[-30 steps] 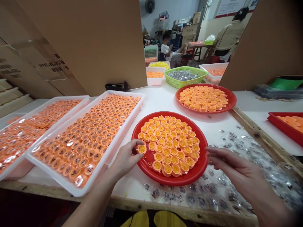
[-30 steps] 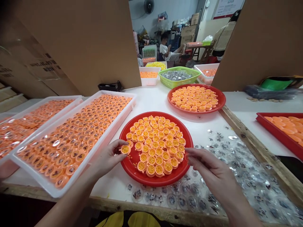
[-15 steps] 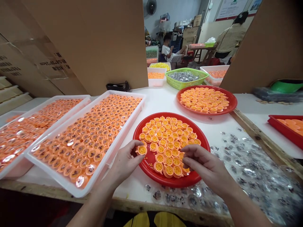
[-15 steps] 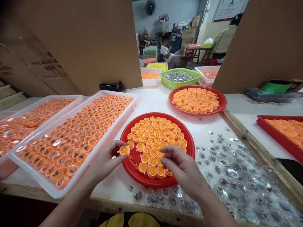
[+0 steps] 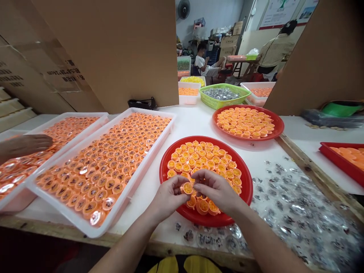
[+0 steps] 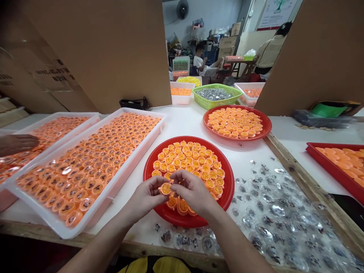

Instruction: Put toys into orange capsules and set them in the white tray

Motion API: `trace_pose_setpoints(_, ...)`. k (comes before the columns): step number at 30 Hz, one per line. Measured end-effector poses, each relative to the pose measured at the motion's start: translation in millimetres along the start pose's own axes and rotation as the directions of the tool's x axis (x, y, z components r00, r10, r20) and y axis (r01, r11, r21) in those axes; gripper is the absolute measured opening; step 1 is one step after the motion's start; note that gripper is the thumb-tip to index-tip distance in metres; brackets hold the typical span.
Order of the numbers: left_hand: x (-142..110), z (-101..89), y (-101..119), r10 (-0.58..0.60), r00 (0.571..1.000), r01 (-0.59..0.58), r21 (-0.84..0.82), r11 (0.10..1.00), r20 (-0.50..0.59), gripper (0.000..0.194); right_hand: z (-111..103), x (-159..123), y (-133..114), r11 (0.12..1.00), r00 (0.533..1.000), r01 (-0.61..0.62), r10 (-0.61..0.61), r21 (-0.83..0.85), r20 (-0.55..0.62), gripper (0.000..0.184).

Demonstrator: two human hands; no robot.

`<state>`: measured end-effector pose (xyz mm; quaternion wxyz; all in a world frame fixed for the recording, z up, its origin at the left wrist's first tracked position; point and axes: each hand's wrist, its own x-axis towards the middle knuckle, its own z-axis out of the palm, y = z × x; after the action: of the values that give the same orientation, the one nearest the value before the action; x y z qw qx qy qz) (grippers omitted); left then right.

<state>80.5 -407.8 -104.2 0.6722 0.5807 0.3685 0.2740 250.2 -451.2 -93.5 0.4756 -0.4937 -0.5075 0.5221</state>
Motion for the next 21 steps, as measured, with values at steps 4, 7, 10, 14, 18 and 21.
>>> trace_pose_setpoints(4,-1.3,5.0,-0.6,0.038,0.999,-0.038,0.054,0.998,-0.002,0.028,3.9,6.1,7.1,0.999,1.0,0.005,-0.004,-0.039,0.022,0.01)
trace_pose_setpoints(7,-2.7,5.5,-3.0,0.026,1.0,-0.025,0.075,0.997,-0.016,0.037,3.5,4.2,7.5,0.974,0.995,0.103,-0.101,-0.2,0.019,0.008)
trace_pose_setpoints(10,-1.9,6.1,-5.2,0.026,0.999,-0.017,0.213,0.977,-0.042,0.037,3.5,-0.5,2.3,0.884,0.978,0.205,-0.196,-0.419,0.066,0.014)
trace_pose_setpoints(14,0.0,7.3,-4.0,0.053,0.999,-0.048,0.397,0.917,-0.002,0.031,2.8,-5.4,-4.0,0.762,0.966,0.257,-0.213,-0.595,0.144,0.029)
trace_pose_setpoints(18,-2.0,3.6,3.1,0.049,0.987,-0.081,0.201,0.976,0.156,0.044,-2.2,-4.6,-4.5,0.72,0.955,0.295,-0.246,-0.629,0.166,0.027)
trace_pose_setpoints(21,-3.7,-2.6,8.7,0.014,0.985,-0.014,-0.003,1.0,0.175,0.037,-3.6,-1.4,-4.5,0.76,0.955,0.293,-0.258,-0.581,0.144,0.025)
